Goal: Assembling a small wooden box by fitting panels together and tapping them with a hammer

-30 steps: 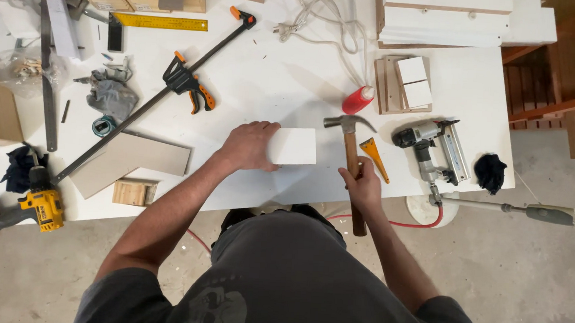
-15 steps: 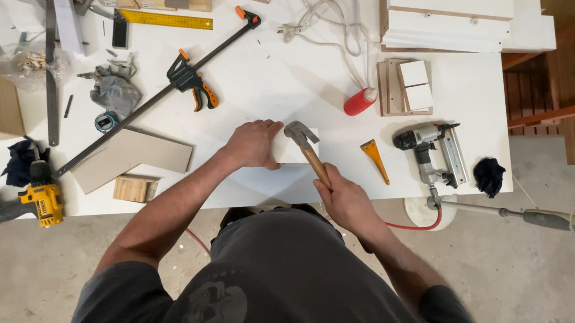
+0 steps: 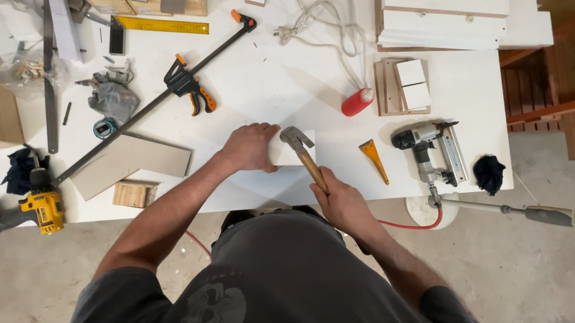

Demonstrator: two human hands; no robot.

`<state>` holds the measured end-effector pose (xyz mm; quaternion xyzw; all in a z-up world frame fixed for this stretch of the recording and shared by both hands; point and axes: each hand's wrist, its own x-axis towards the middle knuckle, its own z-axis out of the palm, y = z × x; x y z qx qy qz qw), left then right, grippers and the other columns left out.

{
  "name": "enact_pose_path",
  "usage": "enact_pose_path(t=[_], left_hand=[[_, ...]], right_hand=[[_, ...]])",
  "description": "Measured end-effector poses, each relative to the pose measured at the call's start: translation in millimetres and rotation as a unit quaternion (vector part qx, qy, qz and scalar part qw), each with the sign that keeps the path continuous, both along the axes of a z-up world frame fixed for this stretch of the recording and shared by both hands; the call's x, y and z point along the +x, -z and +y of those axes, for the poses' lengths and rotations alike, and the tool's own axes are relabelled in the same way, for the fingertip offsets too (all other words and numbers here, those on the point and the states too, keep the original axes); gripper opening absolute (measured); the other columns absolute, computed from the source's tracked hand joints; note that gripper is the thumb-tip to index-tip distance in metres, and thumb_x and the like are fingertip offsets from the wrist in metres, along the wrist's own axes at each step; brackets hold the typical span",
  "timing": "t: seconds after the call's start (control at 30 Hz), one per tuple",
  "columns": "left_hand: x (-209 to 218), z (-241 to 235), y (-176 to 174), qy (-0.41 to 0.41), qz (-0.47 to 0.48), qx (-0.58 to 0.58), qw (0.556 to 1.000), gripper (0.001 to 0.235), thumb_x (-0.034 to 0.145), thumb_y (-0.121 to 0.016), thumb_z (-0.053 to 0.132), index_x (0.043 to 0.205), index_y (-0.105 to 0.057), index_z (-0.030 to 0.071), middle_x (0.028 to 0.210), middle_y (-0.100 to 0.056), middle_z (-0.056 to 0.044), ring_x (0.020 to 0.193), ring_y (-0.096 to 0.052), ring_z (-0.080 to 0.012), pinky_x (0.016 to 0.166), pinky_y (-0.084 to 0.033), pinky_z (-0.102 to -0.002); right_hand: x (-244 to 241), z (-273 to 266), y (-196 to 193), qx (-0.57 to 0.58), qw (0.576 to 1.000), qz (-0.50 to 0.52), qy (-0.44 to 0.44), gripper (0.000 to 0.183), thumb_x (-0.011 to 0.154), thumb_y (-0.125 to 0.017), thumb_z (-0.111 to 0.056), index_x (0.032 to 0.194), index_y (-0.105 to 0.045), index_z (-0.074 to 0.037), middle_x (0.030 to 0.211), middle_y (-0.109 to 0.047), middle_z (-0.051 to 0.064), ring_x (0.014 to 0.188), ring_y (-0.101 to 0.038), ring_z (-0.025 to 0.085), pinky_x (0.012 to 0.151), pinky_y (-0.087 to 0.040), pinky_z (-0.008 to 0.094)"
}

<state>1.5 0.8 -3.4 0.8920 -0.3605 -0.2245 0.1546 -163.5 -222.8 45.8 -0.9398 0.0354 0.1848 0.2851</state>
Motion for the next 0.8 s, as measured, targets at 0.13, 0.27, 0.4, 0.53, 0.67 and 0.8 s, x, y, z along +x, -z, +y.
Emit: enact_pose_path(t=[0.13,0.27,0.4,0.53,0.67,0.8], left_hand=[[-0.6,0.9,-1.3,-0.003,0.002,0.002,1.000,0.096,0.066,-0.086,0.047,0.146,-0.054,0.004,0.131,-0.067,-0.016,0.123,-0.065,-0.0341,0.105,-0.051,-0.047],[-2.5,2.0,-3.8,-0.010,0.011,-0.004,1.000,0.096,0.066,-0.087,0.045,0.146,-0.053,0.005,0.132,-0.066,-0.017,0.124,-0.064,-0.0348,0.107,-0.050,-0.048],[-2.3,4.0,14.1,-0.011,-0.012,0.000,1.000,0.096,0.065,-0.087,0.048,0.145,-0.054,0.006,0.130,-0.067,-0.014,0.123,-0.065,-0.0334,0.107,-0.049,-0.047],[1.0,1.6,10.9,-0.003,-0.017,-0.002,1.000,0.095,0.066,-0.086,0.047,0.144,-0.054,0.006,0.129,-0.067,-0.015,0.122,-0.065,-0.0333,0.107,-0.049,-0.048],[-3.3,2.4,13.7,-0.002,-0.012,0.004,1.000,0.096,0.065,-0.085,0.049,0.145,-0.053,0.006,0.129,-0.067,-0.015,0.122,-0.065,-0.0334,0.106,-0.049,-0.048],[-0.4,0.8,7.2,0.003,0.003,0.009,1.000,0.098,0.066,-0.085,0.047,0.147,-0.052,0.005,0.132,-0.066,-0.015,0.124,-0.064,-0.0327,0.108,-0.048,-0.047]], right_hand=[[-2.7,-1.0,1.4,-0.016,1.000,-0.001,-0.007,0.054,0.103,-0.052,-0.042,0.148,-0.044,-0.013,0.107,-0.073,0.025,0.095,-0.072,0.048,0.080,-0.058,0.058],[-6.8,1.5,-5.3,-0.006,1.000,0.001,0.000,0.052,0.103,-0.054,-0.041,0.147,-0.046,-0.016,0.106,-0.073,0.024,0.095,-0.073,0.046,0.081,-0.059,0.057],[-9.6,-2.2,11.6,0.007,1.000,0.002,-0.003,0.054,0.103,-0.054,-0.040,0.148,-0.046,-0.012,0.108,-0.074,0.024,0.094,-0.073,0.045,0.081,-0.059,0.055],[-7.2,-2.8,17.2,0.001,1.000,-0.003,0.000,0.054,0.103,-0.053,-0.041,0.148,-0.046,-0.013,0.108,-0.074,0.023,0.094,-0.073,0.045,0.080,-0.059,0.056],[-9.9,-1.5,12.9,0.002,1.000,-0.013,0.006,0.053,0.103,-0.055,-0.041,0.147,-0.047,-0.013,0.107,-0.074,0.023,0.093,-0.074,0.044,0.079,-0.060,0.054],[-0.7,2.7,9.3,0.014,0.999,-0.018,0.033,0.054,0.103,-0.055,-0.040,0.148,-0.046,-0.011,0.106,-0.073,0.026,0.093,-0.072,0.048,0.077,-0.059,0.058]])
